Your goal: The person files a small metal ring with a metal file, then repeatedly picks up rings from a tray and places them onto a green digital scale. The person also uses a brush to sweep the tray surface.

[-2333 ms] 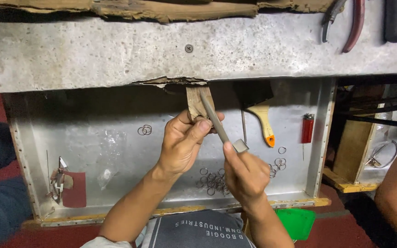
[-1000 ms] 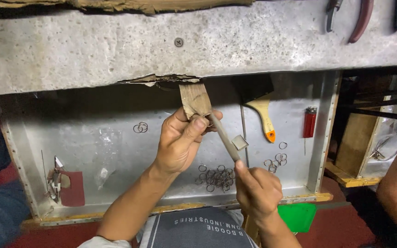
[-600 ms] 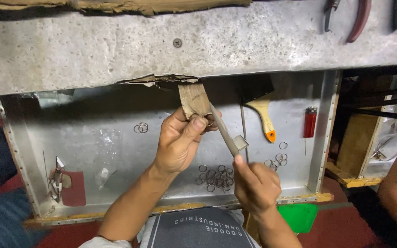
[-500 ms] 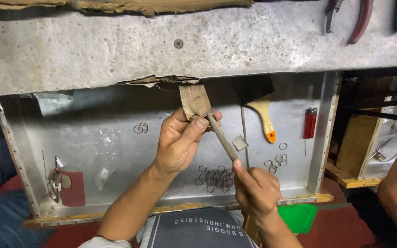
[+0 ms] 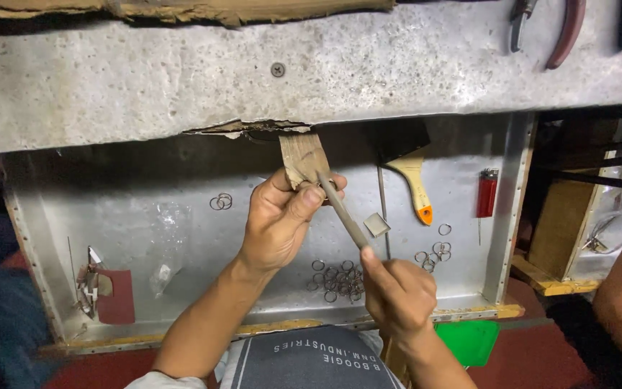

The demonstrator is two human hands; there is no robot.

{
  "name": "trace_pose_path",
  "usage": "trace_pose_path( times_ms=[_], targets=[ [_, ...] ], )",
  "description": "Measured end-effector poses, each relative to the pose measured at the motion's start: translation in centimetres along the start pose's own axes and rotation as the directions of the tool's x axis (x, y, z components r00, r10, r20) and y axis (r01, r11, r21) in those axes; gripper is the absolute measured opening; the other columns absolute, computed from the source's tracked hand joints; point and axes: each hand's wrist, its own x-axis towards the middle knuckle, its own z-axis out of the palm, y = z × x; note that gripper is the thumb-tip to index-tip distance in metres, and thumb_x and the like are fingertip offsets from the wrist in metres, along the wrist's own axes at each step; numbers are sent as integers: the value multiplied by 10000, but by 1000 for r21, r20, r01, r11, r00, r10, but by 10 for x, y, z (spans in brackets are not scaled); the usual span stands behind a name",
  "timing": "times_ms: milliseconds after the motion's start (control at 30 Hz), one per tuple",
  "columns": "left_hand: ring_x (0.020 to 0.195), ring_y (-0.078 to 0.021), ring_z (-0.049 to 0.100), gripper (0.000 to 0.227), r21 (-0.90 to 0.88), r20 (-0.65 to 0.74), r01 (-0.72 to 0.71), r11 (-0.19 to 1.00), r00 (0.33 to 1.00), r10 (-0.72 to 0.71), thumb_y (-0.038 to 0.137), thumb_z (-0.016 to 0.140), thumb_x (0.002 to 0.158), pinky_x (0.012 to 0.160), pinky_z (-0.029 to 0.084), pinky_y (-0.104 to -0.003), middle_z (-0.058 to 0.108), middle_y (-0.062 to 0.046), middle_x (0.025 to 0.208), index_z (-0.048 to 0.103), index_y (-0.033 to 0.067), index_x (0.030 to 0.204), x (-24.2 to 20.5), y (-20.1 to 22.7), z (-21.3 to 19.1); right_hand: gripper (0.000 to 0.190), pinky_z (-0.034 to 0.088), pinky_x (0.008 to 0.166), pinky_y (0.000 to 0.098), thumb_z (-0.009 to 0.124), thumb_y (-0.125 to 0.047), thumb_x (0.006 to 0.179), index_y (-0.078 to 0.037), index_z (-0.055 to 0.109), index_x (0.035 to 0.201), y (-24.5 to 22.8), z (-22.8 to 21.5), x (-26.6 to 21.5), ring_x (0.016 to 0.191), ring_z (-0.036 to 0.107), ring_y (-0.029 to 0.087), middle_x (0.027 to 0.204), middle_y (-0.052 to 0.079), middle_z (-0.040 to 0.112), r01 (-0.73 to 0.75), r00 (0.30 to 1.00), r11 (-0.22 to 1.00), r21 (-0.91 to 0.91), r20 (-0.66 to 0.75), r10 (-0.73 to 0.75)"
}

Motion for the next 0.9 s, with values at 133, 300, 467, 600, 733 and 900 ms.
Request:
trace_pose_path(
  times_ms=[133, 300, 467, 600, 733, 900],
  targets=[
    [1204, -316, 704, 246, 62, 21, -18, 998, 1000, 16, 47, 610, 1070, 1088, 581, -436, 731, -166, 1175, 633, 4, 1310, -1, 1, -2, 377, 295, 487, 336, 653, 128, 993, -75, 672, 1310, 4, 14, 26, 536, 240, 174, 664, -3, 308, 50, 998, 994, -99, -28, -53],
    [1027, -271, 714, 45, -23, -59, 32, 999, 998, -33, 82, 670, 1016, 978, 608, -436, 731, -129, 1057, 685, 40, 1016, 0, -2, 0, 439, 395, 532, 336, 712, 71, 997, -137, 627, 1374, 3, 3, 0, 574, 357, 177, 730, 14, 395, -48, 998, 992, -118, -42, 43],
    [1190, -350, 706, 97, 2, -15, 10, 1000, 1000, -10, 42, 637, 1042, 1058, 585, -486, 744, -140, 1147, 698, 42, 1118, 0, -1, -3, 396, 266, 484, 338, 714, 103, 959, -55, 654, 1317, 7, 1, -3, 543, 277, 168, 662, 6, 318, 1, 999, 998, -59, 32, 1],
    [1204, -311, 707, 158, 39, -13, 8, 999, 1000, -8, 44, 637, 1049, 1091, 572, -431, 734, -140, 1203, 678, 51, 1201, -1, 2, -1, 407, 281, 480, 330, 668, 159, 968, -78, 681, 1299, 4, 19, 30, 549, 237, 196, 672, 1, 303, 30, 998, 996, -84, -46, -34],
    [1142, -277, 702, 173, 33, -4, 3, 999, 1000, -3, 82, 639, 1052, 1037, 599, -418, 720, -220, 1200, 653, 2, 1205, 1, 0, 1, 346, 331, 501, 347, 700, 91, 989, -61, 667, 1298, 2, 8, 20, 554, 280, 191, 676, 15, 355, 10, 998, 999, -53, -68, -13],
    [1151, -313, 717, 105, 46, -24, 27, 999, 999, -26, 58, 640, 1034, 1078, 579, -458, 721, -250, 1170, 659, 22, 1130, 1, 2, 0, 375, 288, 482, 336, 738, 90, 947, -29, 663, 1294, 2, -5, -6, 539, 280, 178, 663, 16, 328, -8, 1000, 999, -37, 30, 9]
  ],
)
